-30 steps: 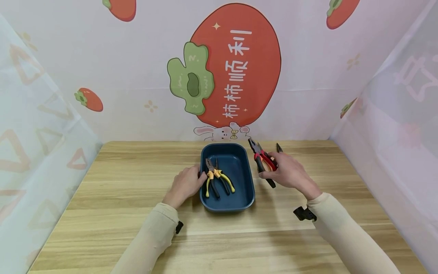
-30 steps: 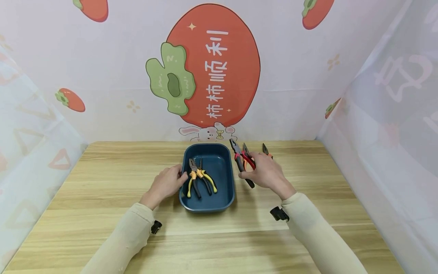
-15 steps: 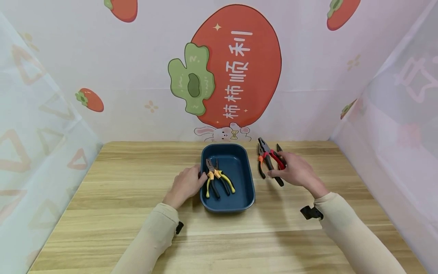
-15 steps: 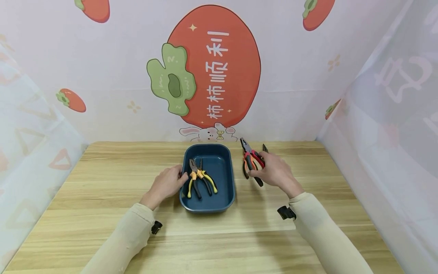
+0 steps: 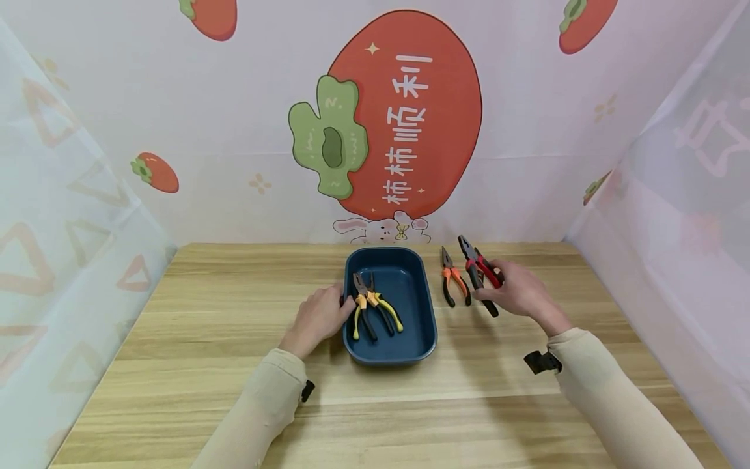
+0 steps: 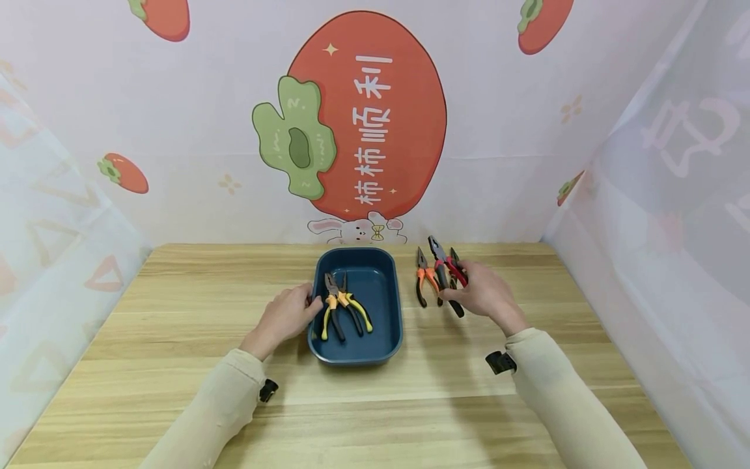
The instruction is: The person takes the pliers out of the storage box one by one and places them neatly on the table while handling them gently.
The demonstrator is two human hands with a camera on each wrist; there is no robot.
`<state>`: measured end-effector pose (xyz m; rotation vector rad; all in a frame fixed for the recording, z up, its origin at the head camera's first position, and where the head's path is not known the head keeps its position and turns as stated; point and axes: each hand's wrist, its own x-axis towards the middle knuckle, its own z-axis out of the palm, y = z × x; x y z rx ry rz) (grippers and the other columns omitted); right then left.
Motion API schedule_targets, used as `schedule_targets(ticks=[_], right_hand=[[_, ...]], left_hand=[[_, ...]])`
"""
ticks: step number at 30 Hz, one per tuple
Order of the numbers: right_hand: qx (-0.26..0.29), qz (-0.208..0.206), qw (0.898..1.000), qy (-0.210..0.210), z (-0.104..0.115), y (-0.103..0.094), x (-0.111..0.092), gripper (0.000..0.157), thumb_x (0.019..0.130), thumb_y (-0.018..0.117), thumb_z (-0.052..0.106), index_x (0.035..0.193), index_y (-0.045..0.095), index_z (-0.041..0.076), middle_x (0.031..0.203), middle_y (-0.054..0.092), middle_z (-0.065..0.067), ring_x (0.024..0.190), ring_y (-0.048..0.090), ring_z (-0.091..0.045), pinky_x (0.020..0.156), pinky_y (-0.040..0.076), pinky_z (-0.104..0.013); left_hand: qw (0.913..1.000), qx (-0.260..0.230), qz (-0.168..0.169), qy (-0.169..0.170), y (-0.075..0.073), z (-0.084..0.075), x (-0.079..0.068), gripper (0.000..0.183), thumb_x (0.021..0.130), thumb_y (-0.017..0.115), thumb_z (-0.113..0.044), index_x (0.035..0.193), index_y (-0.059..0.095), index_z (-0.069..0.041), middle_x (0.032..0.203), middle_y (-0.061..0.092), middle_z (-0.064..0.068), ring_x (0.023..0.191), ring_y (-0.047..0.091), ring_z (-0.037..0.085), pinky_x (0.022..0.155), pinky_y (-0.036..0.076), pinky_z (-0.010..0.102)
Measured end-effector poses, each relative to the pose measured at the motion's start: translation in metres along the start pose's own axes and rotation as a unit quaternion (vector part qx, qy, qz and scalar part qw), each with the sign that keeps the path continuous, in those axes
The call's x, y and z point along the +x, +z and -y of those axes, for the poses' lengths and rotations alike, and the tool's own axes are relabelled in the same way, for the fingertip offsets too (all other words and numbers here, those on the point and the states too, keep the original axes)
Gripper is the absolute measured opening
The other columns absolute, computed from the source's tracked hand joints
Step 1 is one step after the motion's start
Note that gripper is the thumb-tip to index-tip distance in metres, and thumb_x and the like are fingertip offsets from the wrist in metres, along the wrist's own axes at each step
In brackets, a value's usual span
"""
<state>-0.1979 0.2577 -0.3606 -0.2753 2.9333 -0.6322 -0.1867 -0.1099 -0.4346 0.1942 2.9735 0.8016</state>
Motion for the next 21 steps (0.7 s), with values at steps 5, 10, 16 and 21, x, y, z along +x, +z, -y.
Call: schedule_targets(ticks=[5, 10, 16, 21], right_hand=[[0.003, -0.003, 1.000, 0.007, -0.008, -0.001, 0.001, 0.067, 0.087, 0.077, 0.041, 0.132, 0.055, -0.003, 0.079, 0.053, -0.007, 0.065, 0.045, -0.020, 0.053, 0.032, -0.034], [-0.002, -0.003, 1.000, 0.017, -0.016, -0.003, 0.003, 0.071, 0.088, 0.077, 0.038, 0.138, 0.052, -0.005, 0.081, 0.056, -0.008, 0.066, 0.047, -0.021, 0.053, 0.033, -0.034], [-0.021, -0.002, 0.999, 0.029, -0.027, -0.005, 0.005, 0.075, 0.089, 0.075, 0.040, 0.143, 0.047, -0.005, 0.086, 0.058, -0.010, 0.072, 0.052, -0.025, 0.057, 0.037, -0.036], [-0.020, 0.007, 0.999, 0.045, -0.036, -0.007, 0.007, 0.083, 0.089, 0.074, 0.045, 0.148, 0.042, -0.005, 0.084, 0.057, -0.010, 0.072, 0.050, -0.025, 0.058, 0.035, -0.037]], left_hand=[[1.0000, -0.001, -0.002, 0.002, 0.000, 0.000, 0.000, 0.019, 0.102, 0.055, -0.029, 0.099, 0.061, -0.011, 0.069, 0.053, 0.005, 0.059, 0.051, 0.022, 0.054, 0.037, 0.036], [1.0000, -0.004, -0.003, 0.003, 0.001, 0.000, 0.000, 0.019, 0.102, 0.055, -0.029, 0.100, 0.061, -0.011, 0.069, 0.053, 0.005, 0.059, 0.052, 0.021, 0.054, 0.037, 0.036], [1.0000, -0.006, -0.005, 0.003, 0.002, 0.000, 0.000, 0.018, 0.102, 0.055, -0.029, 0.097, 0.060, -0.012, 0.068, 0.053, 0.004, 0.059, 0.052, 0.021, 0.054, 0.037, 0.035], [0.9999, -0.010, -0.001, -0.002, 0.001, 0.000, 0.000, 0.018, 0.102, 0.054, -0.029, 0.095, 0.060, -0.013, 0.068, 0.053, 0.004, 0.059, 0.052, 0.021, 0.055, 0.037, 0.035]])
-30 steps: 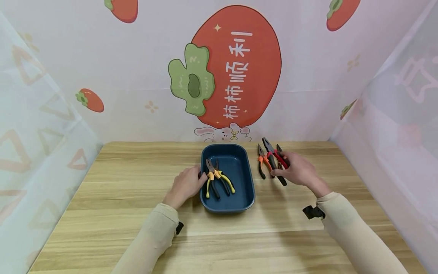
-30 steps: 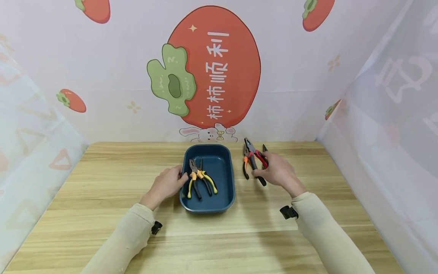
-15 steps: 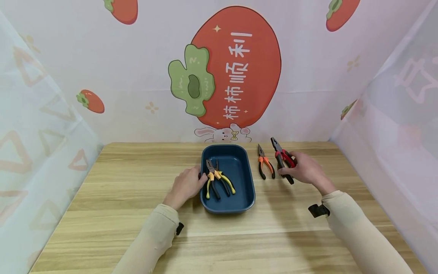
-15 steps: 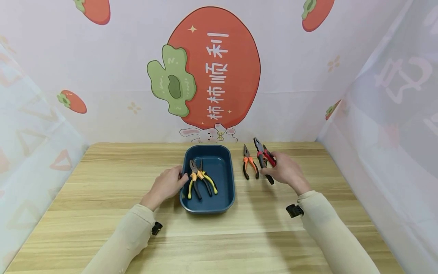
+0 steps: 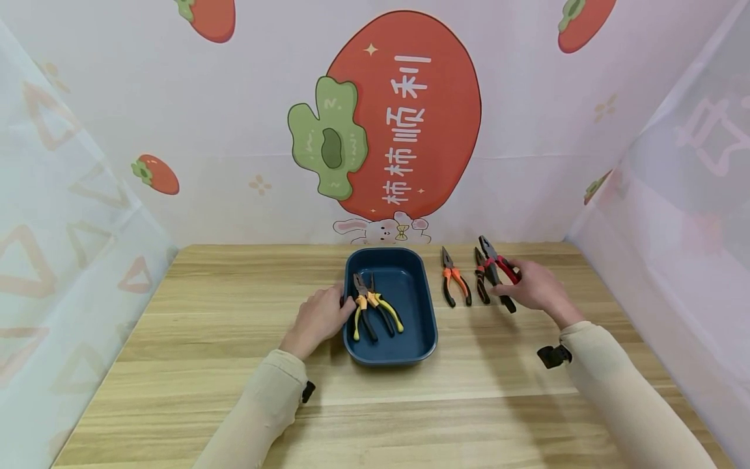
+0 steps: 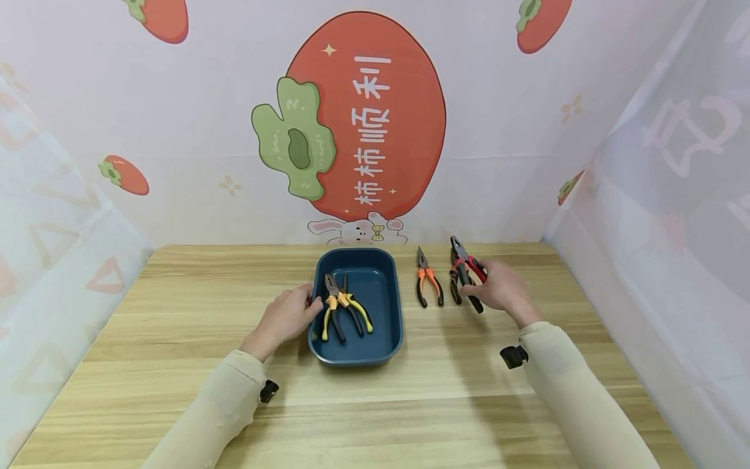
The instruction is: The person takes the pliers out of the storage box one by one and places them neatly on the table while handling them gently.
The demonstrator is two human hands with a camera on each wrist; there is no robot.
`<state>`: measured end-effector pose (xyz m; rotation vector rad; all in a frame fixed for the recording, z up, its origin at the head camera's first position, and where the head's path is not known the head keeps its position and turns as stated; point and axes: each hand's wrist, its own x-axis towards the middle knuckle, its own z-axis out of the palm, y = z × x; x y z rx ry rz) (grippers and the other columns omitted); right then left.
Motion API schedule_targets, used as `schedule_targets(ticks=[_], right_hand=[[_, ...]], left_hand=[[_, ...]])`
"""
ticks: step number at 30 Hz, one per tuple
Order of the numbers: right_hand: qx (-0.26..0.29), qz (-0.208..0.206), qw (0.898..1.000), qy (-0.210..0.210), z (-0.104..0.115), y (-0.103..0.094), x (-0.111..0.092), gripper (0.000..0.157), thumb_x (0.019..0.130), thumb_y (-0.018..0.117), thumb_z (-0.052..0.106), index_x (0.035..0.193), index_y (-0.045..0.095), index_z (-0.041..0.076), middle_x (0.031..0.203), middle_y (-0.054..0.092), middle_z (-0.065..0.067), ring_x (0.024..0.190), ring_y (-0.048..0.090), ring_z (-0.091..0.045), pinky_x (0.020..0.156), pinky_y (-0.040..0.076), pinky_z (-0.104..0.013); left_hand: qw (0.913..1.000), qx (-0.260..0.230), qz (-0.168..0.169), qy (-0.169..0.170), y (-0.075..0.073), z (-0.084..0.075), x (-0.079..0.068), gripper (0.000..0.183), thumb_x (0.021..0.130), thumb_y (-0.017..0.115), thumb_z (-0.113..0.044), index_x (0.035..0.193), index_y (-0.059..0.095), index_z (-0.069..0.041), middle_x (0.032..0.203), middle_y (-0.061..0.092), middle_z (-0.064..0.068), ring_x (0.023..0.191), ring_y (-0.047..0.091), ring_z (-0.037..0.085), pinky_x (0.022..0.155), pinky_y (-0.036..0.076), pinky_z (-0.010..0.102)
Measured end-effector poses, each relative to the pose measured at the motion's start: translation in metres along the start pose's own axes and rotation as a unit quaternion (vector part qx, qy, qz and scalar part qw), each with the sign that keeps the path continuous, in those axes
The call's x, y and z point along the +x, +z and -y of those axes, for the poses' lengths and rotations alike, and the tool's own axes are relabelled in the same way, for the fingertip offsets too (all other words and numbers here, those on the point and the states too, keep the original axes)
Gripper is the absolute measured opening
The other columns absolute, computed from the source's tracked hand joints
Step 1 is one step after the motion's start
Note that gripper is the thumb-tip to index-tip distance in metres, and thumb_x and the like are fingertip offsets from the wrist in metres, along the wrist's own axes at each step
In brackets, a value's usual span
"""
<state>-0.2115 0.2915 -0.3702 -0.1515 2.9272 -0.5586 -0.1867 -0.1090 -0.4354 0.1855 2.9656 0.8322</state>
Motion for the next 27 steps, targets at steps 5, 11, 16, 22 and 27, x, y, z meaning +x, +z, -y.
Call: schedule_targets(ticks=[5, 11, 16, 22, 27], right_hand=[[0.002, 0.014, 1.000, 0.017, -0.009, -0.001, 0.003, 0.087, 0.090, 0.073, 0.046, 0.151, 0.037, -0.006, 0.078, 0.052, -0.009, 0.067, 0.047, -0.023, 0.058, 0.035, -0.036], [0.015, 0.026, 0.999, 0.041, -0.021, -0.001, 0.007, 0.084, 0.091, 0.071, 0.042, 0.153, 0.036, -0.002, 0.067, 0.048, -0.005, 0.055, 0.049, -0.018, 0.054, 0.036, -0.035], [0.021, 0.034, 0.998, 0.052, -0.028, 0.000, 0.010, 0.083, 0.092, 0.071, 0.040, 0.152, 0.035, -0.004, 0.062, 0.049, -0.002, 0.051, 0.051, -0.016, 0.052, 0.036, -0.034], [0.034, 0.042, 0.996, 0.066, -0.036, 0.000, 0.014, 0.080, 0.092, 0.071, 0.039, 0.149, 0.037, -0.006, 0.063, 0.051, -0.004, 0.052, 0.054, -0.018, 0.049, 0.039, -0.032], [0.044, 0.047, 0.995, 0.078, -0.043, -0.001, 0.019, 0.075, 0.092, 0.070, 0.039, 0.144, 0.042, -0.008, 0.062, 0.050, -0.004, 0.052, 0.056, -0.019, 0.049, 0.045, -0.035]], left_hand=[[1.0000, 0.002, 0.002, 0.001, 0.001, 0.001, 0.000, 0.018, 0.102, 0.054, -0.029, 0.096, 0.060, -0.012, 0.068, 0.053, 0.004, 0.059, 0.052, 0.021, 0.055, 0.037, 0.036], [1.0000, 0.006, -0.001, 0.005, 0.001, 0.001, 0.000, 0.018, 0.102, 0.054, -0.029, 0.097, 0.060, -0.013, 0.068, 0.053, 0.004, 0.059, 0.052, 0.021, 0.055, 0.037, 0.036], [1.0000, 0.007, -0.001, 0.005, 0.001, 0.001, 0.000, 0.018, 0.102, 0.054, -0.028, 0.098, 0.060, -0.012, 0.067, 0.052, 0.005, 0.058, 0.051, 0.021, 0.054, 0.037, 0.036], [1.0000, 0.002, -0.003, 0.006, 0.001, 0.001, 0.000, 0.018, 0.102, 0.054, -0.028, 0.094, 0.059, -0.013, 0.066, 0.052, 0.005, 0.057, 0.051, 0.021, 0.054, 0.037, 0.036], [1.0000, 0.003, -0.002, 0.004, 0.001, 0.002, 0.000, 0.019, 0.102, 0.054, -0.029, 0.092, 0.058, -0.014, 0.067, 0.053, 0.005, 0.056, 0.051, 0.021, 0.054, 0.037, 0.035]])
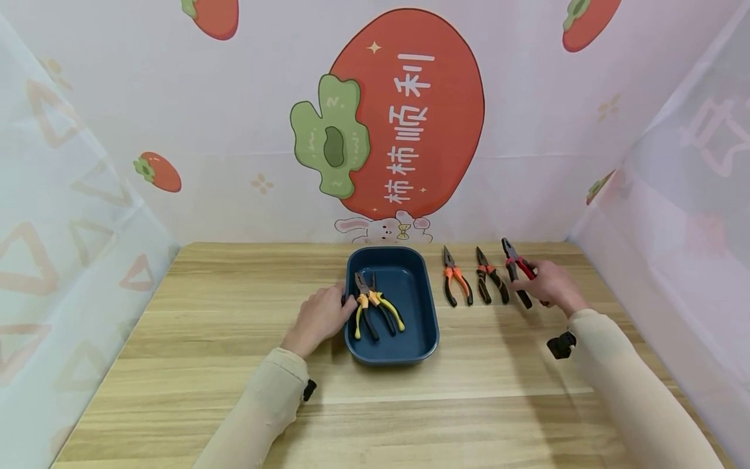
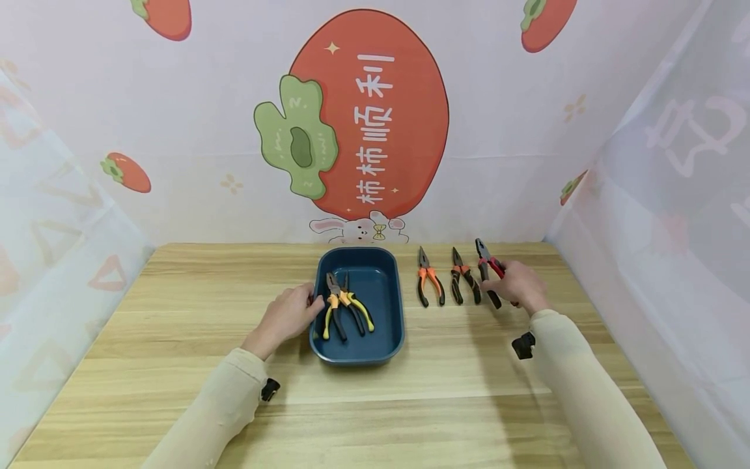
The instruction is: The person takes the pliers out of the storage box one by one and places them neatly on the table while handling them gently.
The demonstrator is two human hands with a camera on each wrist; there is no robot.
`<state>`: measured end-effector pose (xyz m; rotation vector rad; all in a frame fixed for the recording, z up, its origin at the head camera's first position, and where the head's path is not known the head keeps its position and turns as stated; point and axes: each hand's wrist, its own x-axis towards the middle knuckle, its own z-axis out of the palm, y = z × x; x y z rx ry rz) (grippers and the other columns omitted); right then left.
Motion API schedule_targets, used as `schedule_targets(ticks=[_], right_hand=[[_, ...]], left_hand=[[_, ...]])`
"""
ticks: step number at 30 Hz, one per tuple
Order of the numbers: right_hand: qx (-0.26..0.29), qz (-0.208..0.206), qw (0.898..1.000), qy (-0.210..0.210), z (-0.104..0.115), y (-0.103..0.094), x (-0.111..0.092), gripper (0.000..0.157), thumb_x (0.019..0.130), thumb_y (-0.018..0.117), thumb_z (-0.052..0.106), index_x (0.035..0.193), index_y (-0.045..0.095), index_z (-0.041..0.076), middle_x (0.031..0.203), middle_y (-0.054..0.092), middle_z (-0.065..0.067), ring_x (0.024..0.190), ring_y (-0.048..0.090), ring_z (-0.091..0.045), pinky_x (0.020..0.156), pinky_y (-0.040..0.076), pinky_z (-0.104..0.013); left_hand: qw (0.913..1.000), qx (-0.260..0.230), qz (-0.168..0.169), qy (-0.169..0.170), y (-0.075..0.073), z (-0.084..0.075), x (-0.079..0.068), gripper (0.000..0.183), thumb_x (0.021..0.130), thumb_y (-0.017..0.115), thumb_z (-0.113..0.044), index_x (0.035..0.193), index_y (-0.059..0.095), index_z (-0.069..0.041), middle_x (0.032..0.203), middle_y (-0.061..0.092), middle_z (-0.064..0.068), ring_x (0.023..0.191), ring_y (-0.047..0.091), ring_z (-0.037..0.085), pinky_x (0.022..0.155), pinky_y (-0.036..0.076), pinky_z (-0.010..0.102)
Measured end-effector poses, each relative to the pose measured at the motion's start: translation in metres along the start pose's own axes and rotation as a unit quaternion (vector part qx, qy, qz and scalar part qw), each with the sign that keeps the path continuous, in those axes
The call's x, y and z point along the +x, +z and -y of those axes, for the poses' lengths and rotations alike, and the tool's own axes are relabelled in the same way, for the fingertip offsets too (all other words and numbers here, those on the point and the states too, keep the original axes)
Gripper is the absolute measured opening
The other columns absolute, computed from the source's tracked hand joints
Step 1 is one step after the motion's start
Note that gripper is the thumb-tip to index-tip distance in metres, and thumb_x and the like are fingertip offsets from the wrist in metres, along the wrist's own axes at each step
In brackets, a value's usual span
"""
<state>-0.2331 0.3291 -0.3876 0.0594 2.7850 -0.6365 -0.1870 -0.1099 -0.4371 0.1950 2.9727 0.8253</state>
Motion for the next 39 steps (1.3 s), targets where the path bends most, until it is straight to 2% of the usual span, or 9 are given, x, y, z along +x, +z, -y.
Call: schedule_targets(ticks=[6, 13, 18, 31, 39], right_hand=[[0.008, 0.007, 1.000, 0.009, -0.003, -0.002, 0.006, 0.065, 0.093, 0.069, 0.038, 0.135, 0.046, -0.007, 0.063, 0.046, -0.004, 0.054, 0.056, -0.020, 0.055, 0.054, -0.041], [0.012, 0.013, 1.000, 0.026, -0.010, -0.001, 0.013, 0.044, 0.093, 0.068, 0.037, 0.105, 0.049, -0.001, 0.066, 0.046, -0.004, 0.057, 0.054, -0.021, 0.058, 0.055, -0.042], [0.012, 0.014, 0.999, 0.039, -0.013, -0.001, 0.018, 0.042, 0.094, 0.068, 0.038, 0.090, 0.044, 0.003, 0.066, 0.045, -0.004, 0.060, 0.053, -0.021, 0.060, 0.056, -0.041], [0.003, 0.027, 0.998, 0.065, -0.023, 0.002, 0.036, 0.041, 0.092, 0.070, 0.036, 0.090, 0.046, 0.003, 0.069, 0.047, -0.006, 0.062, 0.055, -0.022, 0.056, 0.055, -0.037], [-0.024, 0.029, 0.997, 0.072, -0.021, 0.004, 0.043, 0.042, 0.091, 0.071, 0.039, 0.080, 0.048, 0.006, 0.066, 0.050, -0.007, 0.053, 0.046, -0.018, 0.048, 0.042, -0.031]], left_hand=[[1.0000, 0.002, 0.000, -0.001, 0.000, 0.000, 0.000, 0.020, 0.102, 0.054, -0.029, 0.090, 0.058, -0.014, 0.067, 0.053, 0.005, 0.057, 0.051, 0.021, 0.054, 0.037, 0.036], [1.0000, 0.000, 0.002, -0.002, 0.000, 0.001, 0.000, 0.020, 0.102, 0.053, -0.030, 0.091, 0.058, -0.014, 0.067, 0.053, 0.004, 0.056, 0.051, 0.020, 0.054, 0.037, 0.035], [1.0000, -0.003, 0.001, -0.001, -0.001, 0.000, 0.001, 0.020, 0.102, 0.054, -0.029, 0.091, 0.058, -0.014, 0.066, 0.053, 0.004, 0.055, 0.051, 0.020, 0.053, 0.037, 0.035], [1.0000, 0.000, 0.000, -0.001, 0.001, 0.000, 0.000, 0.019, 0.102, 0.054, -0.030, 0.090, 0.058, -0.015, 0.066, 0.053, 0.004, 0.056, 0.052, 0.020, 0.054, 0.037, 0.035], [1.0000, -0.003, 0.002, -0.004, 0.001, 0.000, 0.000, 0.018, 0.102, 0.053, -0.029, 0.091, 0.058, -0.015, 0.066, 0.053, 0.003, 0.056, 0.052, 0.020, 0.055, 0.037, 0.035]])
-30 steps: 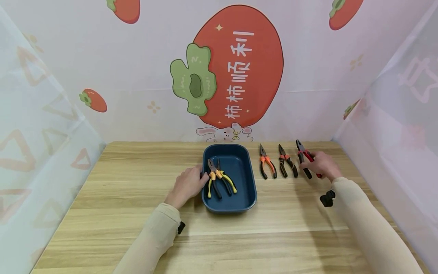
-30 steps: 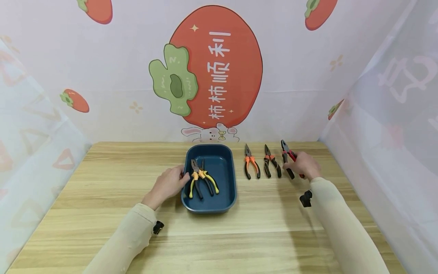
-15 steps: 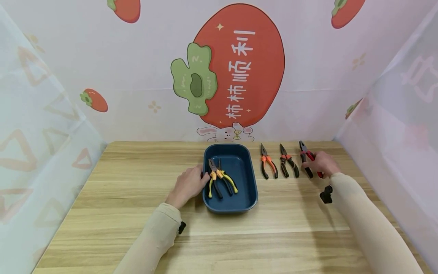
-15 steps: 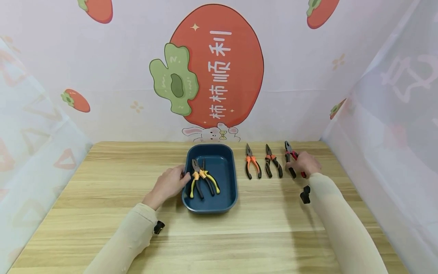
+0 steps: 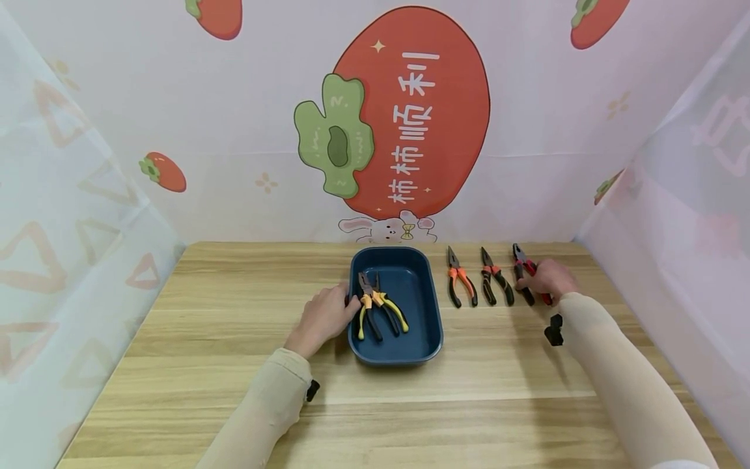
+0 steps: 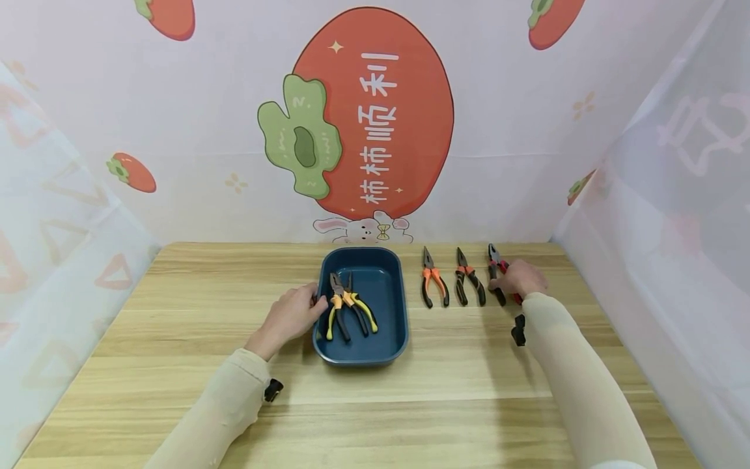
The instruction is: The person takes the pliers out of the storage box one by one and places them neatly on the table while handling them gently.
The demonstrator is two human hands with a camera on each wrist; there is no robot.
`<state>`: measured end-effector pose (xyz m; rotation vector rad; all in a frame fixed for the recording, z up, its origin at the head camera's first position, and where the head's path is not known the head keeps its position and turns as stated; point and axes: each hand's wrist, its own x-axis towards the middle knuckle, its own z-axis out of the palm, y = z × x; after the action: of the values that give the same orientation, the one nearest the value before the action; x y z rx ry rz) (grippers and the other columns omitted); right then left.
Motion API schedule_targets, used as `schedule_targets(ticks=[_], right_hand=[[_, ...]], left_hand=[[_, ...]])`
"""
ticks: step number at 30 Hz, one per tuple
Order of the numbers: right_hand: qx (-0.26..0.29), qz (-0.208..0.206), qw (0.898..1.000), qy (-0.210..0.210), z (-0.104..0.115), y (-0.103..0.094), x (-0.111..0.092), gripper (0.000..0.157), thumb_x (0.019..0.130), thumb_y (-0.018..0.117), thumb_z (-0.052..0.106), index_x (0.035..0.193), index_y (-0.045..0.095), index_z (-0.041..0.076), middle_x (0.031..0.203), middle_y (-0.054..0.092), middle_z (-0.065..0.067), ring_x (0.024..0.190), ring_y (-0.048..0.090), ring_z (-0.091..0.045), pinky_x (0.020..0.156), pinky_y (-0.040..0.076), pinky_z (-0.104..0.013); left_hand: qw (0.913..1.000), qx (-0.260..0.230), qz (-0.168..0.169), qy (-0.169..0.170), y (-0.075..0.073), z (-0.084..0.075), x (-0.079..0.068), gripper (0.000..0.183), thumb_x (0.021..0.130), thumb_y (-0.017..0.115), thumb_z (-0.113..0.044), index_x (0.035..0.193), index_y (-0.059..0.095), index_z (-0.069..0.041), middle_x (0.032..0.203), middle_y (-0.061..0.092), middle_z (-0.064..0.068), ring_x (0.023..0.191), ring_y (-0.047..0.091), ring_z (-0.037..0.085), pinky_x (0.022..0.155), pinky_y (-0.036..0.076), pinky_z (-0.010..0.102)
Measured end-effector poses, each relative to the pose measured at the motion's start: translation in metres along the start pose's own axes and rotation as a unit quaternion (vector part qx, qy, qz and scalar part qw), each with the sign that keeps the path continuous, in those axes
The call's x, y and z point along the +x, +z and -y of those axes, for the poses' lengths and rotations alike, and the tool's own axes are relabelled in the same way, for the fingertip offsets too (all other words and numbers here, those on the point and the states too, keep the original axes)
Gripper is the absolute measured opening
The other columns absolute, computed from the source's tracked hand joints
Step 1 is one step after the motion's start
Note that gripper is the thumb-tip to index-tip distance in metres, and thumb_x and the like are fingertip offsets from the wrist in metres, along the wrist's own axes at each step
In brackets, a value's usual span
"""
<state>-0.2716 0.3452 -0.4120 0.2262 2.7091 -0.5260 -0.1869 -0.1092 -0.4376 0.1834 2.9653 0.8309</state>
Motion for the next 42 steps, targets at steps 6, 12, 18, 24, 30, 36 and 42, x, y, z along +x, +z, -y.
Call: schedule_targets(ticks=[6, 12, 18, 24, 30, 36, 42], right_hand=[[-0.019, 0.000, 1.000, -0.002, 0.0034, 0.0004, 0.0007, 0.043, 0.092, 0.072, 0.040, 0.071, 0.051, 0.009, 0.061, 0.047, -0.004, 0.050, 0.042, -0.015, 0.048, 0.038, -0.030], [-0.014, 0.010, 1.000, -0.004, 0.0036, 0.0010, 0.0025, 0.043, 0.092, 0.071, 0.040, 0.073, 0.050, 0.008, 0.062, 0.048, -0.004, 0.049, 0.045, -0.015, 0.047, 0.040, -0.030], [-0.013, 0.023, 1.000, -0.007, 0.0019, 0.0005, 0.0042, 0.045, 0.093, 0.071, 0.039, 0.065, 0.046, 0.013, 0.056, 0.039, 0.002, 0.047, 0.039, -0.012, 0.047, 0.038, -0.030], [-0.031, 0.034, 0.999, -0.017, 0.0023, -0.0006, 0.0055, 0.047, 0.094, 0.070, 0.038, 0.061, 0.044, 0.016, 0.056, 0.034, 0.004, 0.047, 0.034, -0.010, 0.048, 0.035, -0.028], [-0.050, 0.039, 0.998, -0.017, 0.0032, -0.0014, 0.0062, 0.048, 0.095, 0.068, 0.039, 0.060, 0.043, 0.017, 0.055, 0.031, 0.005, 0.047, 0.032, -0.009, 0.048, 0.033, -0.027], [-0.058, 0.037, 0.997, -0.018, 0.0048, -0.0024, 0.0050, 0.046, 0.095, 0.067, 0.040, 0.063, 0.043, 0.015, 0.058, 0.034, 0.002, 0.050, 0.034, -0.011, 0.050, 0.035, -0.028], [-0.035, 0.041, 0.999, -0.010, 0.0020, -0.0009, 0.0042, 0.049, 0.095, 0.067, 0.040, 0.061, 0.042, 0.016, 0.053, 0.031, 0.005, 0.047, 0.030, -0.008, 0.047, 0.033, -0.027]], left_hand=[[1.0000, -0.002, 0.001, -0.003, -0.0004, -0.0006, 0.0000, 0.019, 0.102, 0.053, -0.029, 0.090, 0.058, -0.015, 0.067, 0.054, 0.003, 0.057, 0.052, 0.020, 0.055, 0.037, 0.035], [1.0000, -0.003, -0.001, -0.002, -0.0007, -0.0004, -0.0003, 0.019, 0.103, 0.052, -0.029, 0.093, 0.059, -0.015, 0.067, 0.053, 0.004, 0.056, 0.051, 0.020, 0.054, 0.037, 0.035], [1.0000, -0.003, -0.003, 0.001, -0.0003, -0.0003, -0.0008, 0.020, 0.102, 0.053, -0.029, 0.089, 0.058, -0.015, 0.066, 0.053, 0.004, 0.057, 0.051, 0.020, 0.055, 0.036, 0.035], [1.0000, -0.004, -0.001, -0.003, -0.0008, -0.0008, -0.0009, 0.020, 0.102, 0.053, -0.029, 0.090, 0.057, -0.015, 0.067, 0.053, 0.004, 0.057, 0.052, 0.020, 0.056, 0.037, 0.036], [1.0000, -0.002, -0.002, -0.003, -0.0009, -0.0001, -0.0007, 0.021, 0.102, 0.053, -0.030, 0.088, 0.057, -0.015, 0.067, 0.053, 0.004, 0.056, 0.052, 0.020, 0.055, 0.036, 0.035], [1.0000, 0.000, -0.006, 0.000, -0.0006, 0.0010, 0.0001, 0.022, 0.102, 0.053, -0.029, 0.087, 0.056, -0.014, 0.066, 0.053, 0.005, 0.056, 0.051, 0.020, 0.054, 0.036, 0.035], [1.0000, 0.000, -0.004, 0.001, -0.0010, 0.0009, -0.0004, 0.022, 0.102, 0.054, -0.029, 0.087, 0.056, -0.014, 0.066, 0.052, 0.005, 0.056, 0.051, 0.021, 0.054, 0.036, 0.035]])
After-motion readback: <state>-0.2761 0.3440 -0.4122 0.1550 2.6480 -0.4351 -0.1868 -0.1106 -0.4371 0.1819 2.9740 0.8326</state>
